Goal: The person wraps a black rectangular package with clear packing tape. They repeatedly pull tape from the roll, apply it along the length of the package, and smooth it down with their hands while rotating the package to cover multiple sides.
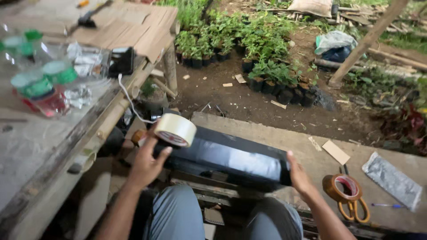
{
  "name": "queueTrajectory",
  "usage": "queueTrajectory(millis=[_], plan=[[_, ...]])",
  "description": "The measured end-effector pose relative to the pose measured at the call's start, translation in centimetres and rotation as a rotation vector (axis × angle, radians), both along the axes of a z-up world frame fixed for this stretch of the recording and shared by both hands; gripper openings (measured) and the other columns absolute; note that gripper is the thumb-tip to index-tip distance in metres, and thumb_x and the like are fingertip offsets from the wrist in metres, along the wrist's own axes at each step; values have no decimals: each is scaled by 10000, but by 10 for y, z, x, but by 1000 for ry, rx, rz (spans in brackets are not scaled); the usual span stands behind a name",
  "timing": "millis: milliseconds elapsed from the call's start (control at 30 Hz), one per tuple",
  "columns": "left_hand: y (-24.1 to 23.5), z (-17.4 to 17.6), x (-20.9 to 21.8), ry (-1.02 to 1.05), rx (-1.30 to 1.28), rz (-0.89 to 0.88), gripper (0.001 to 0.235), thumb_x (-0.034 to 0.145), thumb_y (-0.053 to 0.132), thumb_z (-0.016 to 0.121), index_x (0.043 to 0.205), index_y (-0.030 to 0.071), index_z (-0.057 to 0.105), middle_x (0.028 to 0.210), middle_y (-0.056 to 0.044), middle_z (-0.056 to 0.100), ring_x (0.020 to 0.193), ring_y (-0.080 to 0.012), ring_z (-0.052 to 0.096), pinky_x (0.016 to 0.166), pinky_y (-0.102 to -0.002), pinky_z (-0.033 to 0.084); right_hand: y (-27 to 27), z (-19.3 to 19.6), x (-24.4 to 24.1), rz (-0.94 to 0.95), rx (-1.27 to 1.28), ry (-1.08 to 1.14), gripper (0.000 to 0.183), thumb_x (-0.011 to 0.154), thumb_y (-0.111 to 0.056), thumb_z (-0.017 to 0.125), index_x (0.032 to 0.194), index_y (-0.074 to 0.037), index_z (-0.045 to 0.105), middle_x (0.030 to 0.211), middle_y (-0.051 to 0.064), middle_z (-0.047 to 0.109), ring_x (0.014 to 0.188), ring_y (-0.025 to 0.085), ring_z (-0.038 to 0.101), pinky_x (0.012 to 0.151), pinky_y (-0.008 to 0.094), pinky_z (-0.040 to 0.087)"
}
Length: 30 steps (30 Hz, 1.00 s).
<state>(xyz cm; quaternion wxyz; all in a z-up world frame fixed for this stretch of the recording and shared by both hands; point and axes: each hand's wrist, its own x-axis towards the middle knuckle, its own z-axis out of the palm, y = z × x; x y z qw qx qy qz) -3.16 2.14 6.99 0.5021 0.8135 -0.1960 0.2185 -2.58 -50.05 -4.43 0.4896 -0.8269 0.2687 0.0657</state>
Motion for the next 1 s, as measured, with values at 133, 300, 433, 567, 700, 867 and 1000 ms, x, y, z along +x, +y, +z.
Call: queueTrajectory(millis=[133,300,433,567,700,867,1000], plan=[[-17,-67,3,49,-178,-42,702,997,246,621,1594,24,325,1671,-169,358,1565,-276,308,1251,-374,244,-17,19,-11,50,-186,31,1135,927,-859,265,1414,131,529,1395,321,596,1284,350,554,1084,454,397],[-15,-95,6,78,-193,-75,721,1021,231,595,1610,-9,256,1705,-187,246,1592,-294,201,1252,-385,194,26,114,-36,235,-573,-207,868,889,-694,468,1388,9,566,1272,217,647,1192,337,603,958,457,456],[-11,-95,10,53,-183,-85,733,1033,258,590,1619,-8,240,1731,-190,172,1610,-302,147,1271,-404,160,128,192,-28,340,-606,-490,652,789,-525,712,1284,-101,686,1155,129,760,1047,342,733,854,454,565],[-14,-89,9,57,-168,-72,748,1028,291,605,1621,7,249,1739,-177,185,1621,-288,155,1284,-399,156,256,189,-2,775,-459,-809,784,683,-509,870,1266,-41,634,1216,180,707,1103,356,670,871,445,543],[-14,-76,7,37,-161,-72,833,1023,291,625,1634,8,135,1732,-195,116,1607,-303,98,1270,-405,126,300,178,30,886,-482,-613,635,706,-422,914,1179,-71,677,1130,181,722,1089,362,661,910,445,519],[-1,-85,12,67,-212,-107,929,924,216,736,1607,29,134,1662,-198,210,1544,-305,176,1219,-401,154,282,161,39,976,-194,-522,461,682,-242,823,1053,-30,649,976,180,725,927,299,715,839,393,548],[7,-116,50,227,-413,-181,467,987,128,575,1442,45,509,1543,-140,482,1475,-247,405,1213,-358,272,276,147,41,999,-172,-713,448,676,-180,810,1046,0,631,943,190,677,890,292,656,821,394,526]])
